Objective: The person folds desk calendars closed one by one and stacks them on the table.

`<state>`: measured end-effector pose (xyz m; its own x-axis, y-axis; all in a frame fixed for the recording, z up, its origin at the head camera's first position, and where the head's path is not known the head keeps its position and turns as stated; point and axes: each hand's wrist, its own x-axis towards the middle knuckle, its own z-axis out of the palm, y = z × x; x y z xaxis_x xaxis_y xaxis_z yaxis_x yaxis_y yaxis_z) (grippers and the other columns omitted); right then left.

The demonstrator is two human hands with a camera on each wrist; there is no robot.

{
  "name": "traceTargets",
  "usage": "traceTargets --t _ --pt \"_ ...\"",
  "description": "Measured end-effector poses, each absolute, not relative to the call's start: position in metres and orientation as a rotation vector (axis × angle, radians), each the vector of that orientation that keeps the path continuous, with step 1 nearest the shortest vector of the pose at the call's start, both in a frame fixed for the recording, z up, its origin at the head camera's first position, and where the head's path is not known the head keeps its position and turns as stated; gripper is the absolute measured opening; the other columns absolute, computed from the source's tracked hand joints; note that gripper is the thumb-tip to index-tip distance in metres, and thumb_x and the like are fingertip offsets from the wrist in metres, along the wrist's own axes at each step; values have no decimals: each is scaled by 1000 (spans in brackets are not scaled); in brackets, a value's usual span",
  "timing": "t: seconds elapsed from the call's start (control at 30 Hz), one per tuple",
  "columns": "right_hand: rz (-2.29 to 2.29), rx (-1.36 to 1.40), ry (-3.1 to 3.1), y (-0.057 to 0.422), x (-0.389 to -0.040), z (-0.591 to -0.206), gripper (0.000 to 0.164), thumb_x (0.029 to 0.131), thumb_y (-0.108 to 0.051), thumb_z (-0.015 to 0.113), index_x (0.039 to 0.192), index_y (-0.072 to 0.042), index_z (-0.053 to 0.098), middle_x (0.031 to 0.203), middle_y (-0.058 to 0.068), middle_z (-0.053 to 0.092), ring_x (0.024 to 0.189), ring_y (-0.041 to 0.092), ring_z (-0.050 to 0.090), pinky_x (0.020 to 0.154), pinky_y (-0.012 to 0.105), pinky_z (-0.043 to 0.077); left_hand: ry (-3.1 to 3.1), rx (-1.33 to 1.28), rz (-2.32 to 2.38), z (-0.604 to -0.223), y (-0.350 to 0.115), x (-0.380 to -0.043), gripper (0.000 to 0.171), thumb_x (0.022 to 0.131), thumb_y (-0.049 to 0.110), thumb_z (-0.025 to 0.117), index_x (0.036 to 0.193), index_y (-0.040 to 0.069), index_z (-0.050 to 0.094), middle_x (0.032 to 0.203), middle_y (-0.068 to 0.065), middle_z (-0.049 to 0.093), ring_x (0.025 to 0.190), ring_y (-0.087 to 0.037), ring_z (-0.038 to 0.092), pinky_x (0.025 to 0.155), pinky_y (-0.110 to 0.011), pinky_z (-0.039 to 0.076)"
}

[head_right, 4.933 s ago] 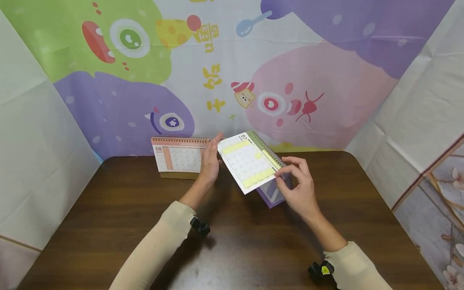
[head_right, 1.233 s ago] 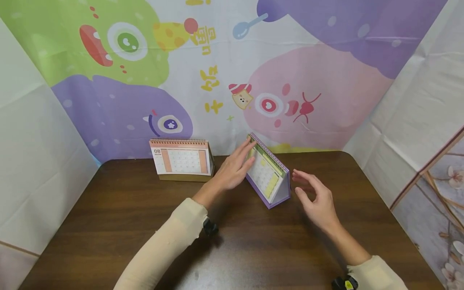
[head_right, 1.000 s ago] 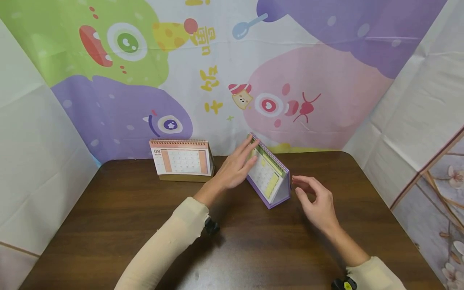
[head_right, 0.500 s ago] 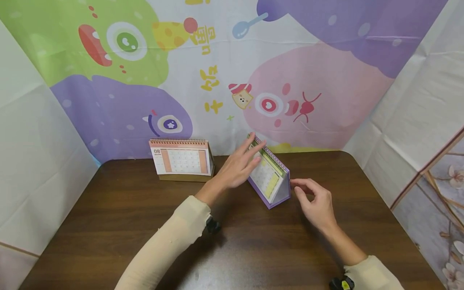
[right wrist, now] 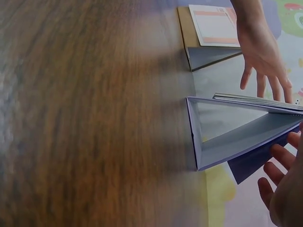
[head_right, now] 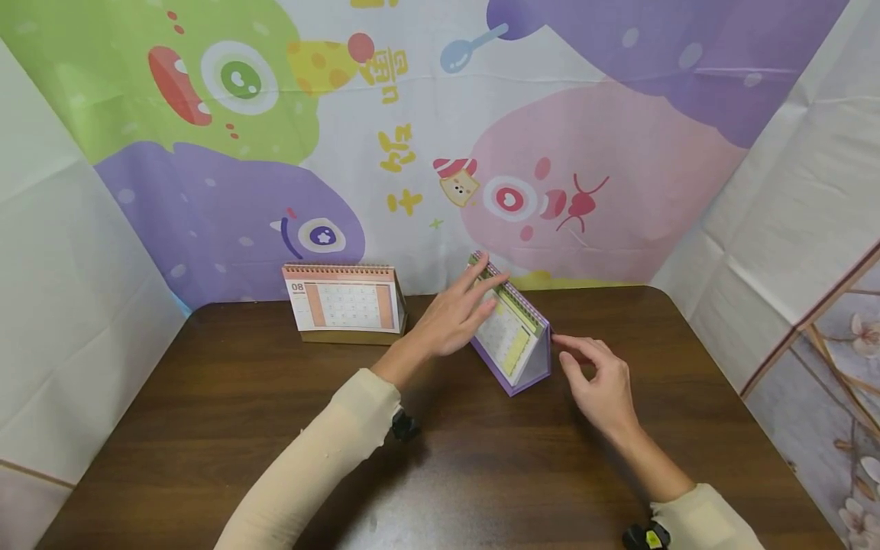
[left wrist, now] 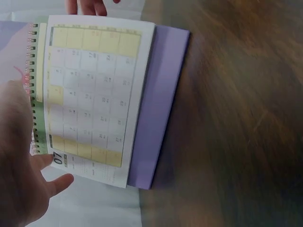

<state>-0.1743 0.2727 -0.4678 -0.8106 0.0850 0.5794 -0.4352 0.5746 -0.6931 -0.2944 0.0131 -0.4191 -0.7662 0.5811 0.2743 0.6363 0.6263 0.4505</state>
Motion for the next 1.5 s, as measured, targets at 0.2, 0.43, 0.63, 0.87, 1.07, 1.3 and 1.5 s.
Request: traceTargets --t 0.2,0.43,0.63,0.87,1.07,1.3,1.5 --pt "1201 233 -2225 273 -174 -469 28 103 4 74 126 -7 86 120 -4 83 104 -21 65 89 1 48 -2746 -1032 -804 -420 12 -295 55 122 49 36 175 37 41 193 -5 12 176 -41 26 121 -75 50" --pt "1221 205 -2196 273 -175 -472 28 101 6 75 126 -2 85 139 17 80 116 -29 62 100 -3 44 -2769 -1037 -832 -420 13 -294 55 122 50 37 175 38 40 194 -2 8 177 -42 24 122 -77 49" --pt "1266 137 -2220 272 -174 -471 25 103 4 74 127 -1 82 146 27 74 115 -32 58 97 -4 46 -2784 -1032 -830 -420 14 -294 56 121 52 36 175 39 39 194 3 4 177 -41 23 124 -77 47" --pt "1246 13 -2309 270 -174 -465 25 107 -6 74 131 -4 80 160 21 67 147 -6 61 104 -5 40 -2770 -1032 -822 -420 13 -294 55 121 51 37 175 38 40 194 -4 11 176 -41 26 124 -75 48" --pt "1258 -72 -2375 269 -178 -460 34 108 -13 73 141 -6 74 172 20 54 167 39 47 133 31 41 -2778 -1028 -833 -419 12 -295 56 121 51 38 175 38 40 193 -4 12 177 -41 25 124 -76 47" --pt "1383 -116 -2340 265 -184 -455 31 109 -11 71 139 -3 65 169 21 59 174 31 34 137 47 40 -2777 -1023 -848 -418 11 -296 56 121 51 40 175 37 40 193 -4 12 177 -40 25 125 -76 47" --pt "1526 -116 -2220 259 -187 -451 38 110 -3 66 146 2 55 162 7 63 161 9 51 125 19 44 -2781 -1027 -849 -418 11 -296 56 121 52 39 175 38 40 194 -4 11 177 -41 24 124 -77 47"
